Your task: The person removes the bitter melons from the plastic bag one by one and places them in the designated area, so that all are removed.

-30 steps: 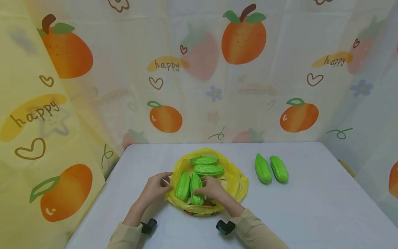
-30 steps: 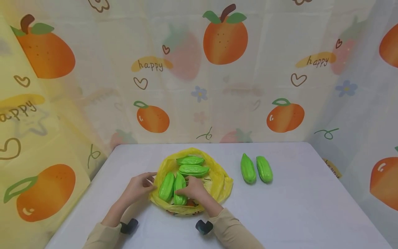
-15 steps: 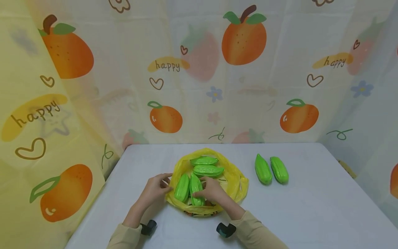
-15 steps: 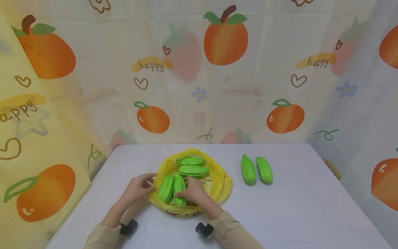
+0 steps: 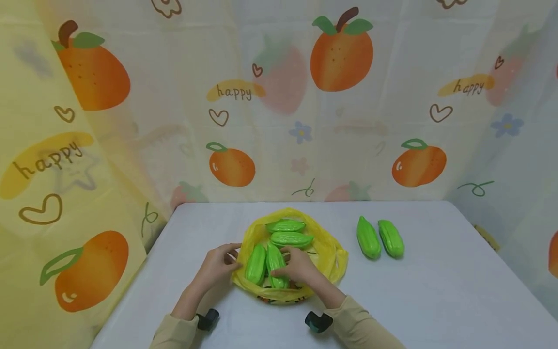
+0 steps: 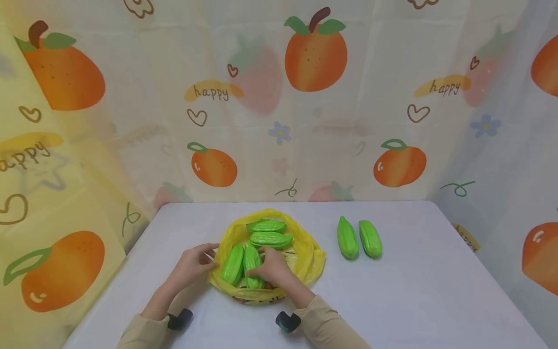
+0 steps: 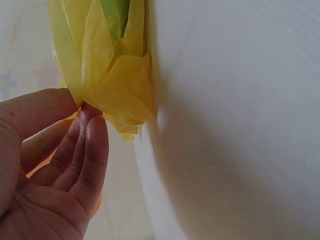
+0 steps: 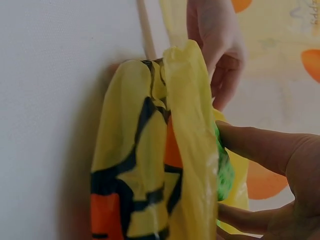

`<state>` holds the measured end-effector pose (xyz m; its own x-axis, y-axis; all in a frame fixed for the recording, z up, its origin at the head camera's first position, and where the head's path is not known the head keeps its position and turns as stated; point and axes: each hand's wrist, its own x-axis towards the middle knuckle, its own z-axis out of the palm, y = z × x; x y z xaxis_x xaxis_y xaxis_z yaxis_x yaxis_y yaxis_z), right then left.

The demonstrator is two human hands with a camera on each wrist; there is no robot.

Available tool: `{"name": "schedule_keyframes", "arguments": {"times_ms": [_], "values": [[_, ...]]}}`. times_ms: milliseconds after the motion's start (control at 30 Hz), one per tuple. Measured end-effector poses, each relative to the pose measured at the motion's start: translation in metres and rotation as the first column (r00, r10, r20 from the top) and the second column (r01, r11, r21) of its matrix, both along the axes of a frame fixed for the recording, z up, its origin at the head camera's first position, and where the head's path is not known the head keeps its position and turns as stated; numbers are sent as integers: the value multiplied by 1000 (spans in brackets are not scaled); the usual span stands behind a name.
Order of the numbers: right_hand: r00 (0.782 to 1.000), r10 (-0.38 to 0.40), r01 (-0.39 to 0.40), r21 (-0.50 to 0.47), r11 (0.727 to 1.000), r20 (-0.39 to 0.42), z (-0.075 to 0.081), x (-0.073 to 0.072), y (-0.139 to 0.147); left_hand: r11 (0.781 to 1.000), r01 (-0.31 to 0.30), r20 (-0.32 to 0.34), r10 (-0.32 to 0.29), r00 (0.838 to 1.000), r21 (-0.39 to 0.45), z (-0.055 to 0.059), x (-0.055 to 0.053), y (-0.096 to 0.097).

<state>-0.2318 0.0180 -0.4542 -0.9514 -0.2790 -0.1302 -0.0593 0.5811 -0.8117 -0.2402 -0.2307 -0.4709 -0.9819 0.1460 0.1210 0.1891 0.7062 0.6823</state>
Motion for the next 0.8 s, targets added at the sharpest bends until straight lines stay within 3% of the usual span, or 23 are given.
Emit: {"name": "schedule_keyframes", "arguments": {"times_ms": [233,500,800], "values": [[999,-14,16,-42,999,37,5,-2,6,1000,2,3,-2,1000,-13,2,0,-1],[1000,-25,24,-51,998,-4,14,-4,19,1000,-16,7,16,1000,-20,0,-1,-1],[999,-47,49,-115,992,23,24,-7,35,1000,-13,8,14,1000,-21,-1,-2,-1]]}}
